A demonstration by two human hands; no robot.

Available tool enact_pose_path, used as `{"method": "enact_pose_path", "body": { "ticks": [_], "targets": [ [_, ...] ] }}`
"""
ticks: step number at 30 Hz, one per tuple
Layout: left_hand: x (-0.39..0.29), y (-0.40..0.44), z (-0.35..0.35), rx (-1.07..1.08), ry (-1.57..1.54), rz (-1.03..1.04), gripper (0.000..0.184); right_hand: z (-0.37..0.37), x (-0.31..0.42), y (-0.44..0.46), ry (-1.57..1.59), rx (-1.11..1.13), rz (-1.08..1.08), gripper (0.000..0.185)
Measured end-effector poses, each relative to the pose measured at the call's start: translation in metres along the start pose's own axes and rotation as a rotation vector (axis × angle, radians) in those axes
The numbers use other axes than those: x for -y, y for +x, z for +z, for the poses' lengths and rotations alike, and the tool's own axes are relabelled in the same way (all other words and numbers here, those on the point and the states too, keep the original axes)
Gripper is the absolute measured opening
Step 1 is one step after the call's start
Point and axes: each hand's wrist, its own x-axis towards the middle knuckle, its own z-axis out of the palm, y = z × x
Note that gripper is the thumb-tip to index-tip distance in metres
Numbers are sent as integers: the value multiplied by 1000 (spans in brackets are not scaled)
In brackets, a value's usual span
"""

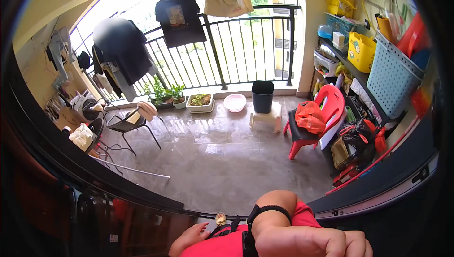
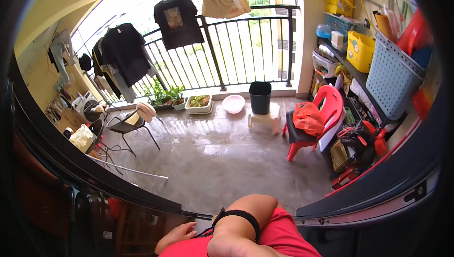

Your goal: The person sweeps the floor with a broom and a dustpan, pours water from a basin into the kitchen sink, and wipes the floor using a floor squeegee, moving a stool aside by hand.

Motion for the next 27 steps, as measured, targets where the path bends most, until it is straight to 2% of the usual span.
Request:
{"method": "enact_pose_path", "body": {
  "ticks": [5,7,11,12,14,18,20,24,25,27],
  "targets": [
    [-17,51,-38,55,92,207,50,-4,-2,-1,-111,140,-126,18],
    [-26,64,-54,88,134,251,49,2,-8,-2,-154,174,-260,22],
    [-36,87,-70,105,156,306,49,15,-24,-8,-173,218,-386,26],
    [-41,89,-72,88,119,323,49,16,-18,-12,-183,228,-389,26],
    [-37,98,-72,87,82,346,49,16,1,-18,-335,286,-242,27],
    [-13,121,-72,259,154,328,49,12,-5,-23,-463,367,-121,26],
    [-16,120,-75,291,194,330,48,12,-36,-24,-350,319,-410,24],
    [-20,119,-84,198,154,338,48,11,-30,-28,-352,330,-376,19],
    [-17,121,-85,183,137,354,47,9,-16,-29,-384,381,-236,17],
    [-15,124,-88,187,162,369,48,12,-24,-30,-415,428,-98,15]
  ]
}}
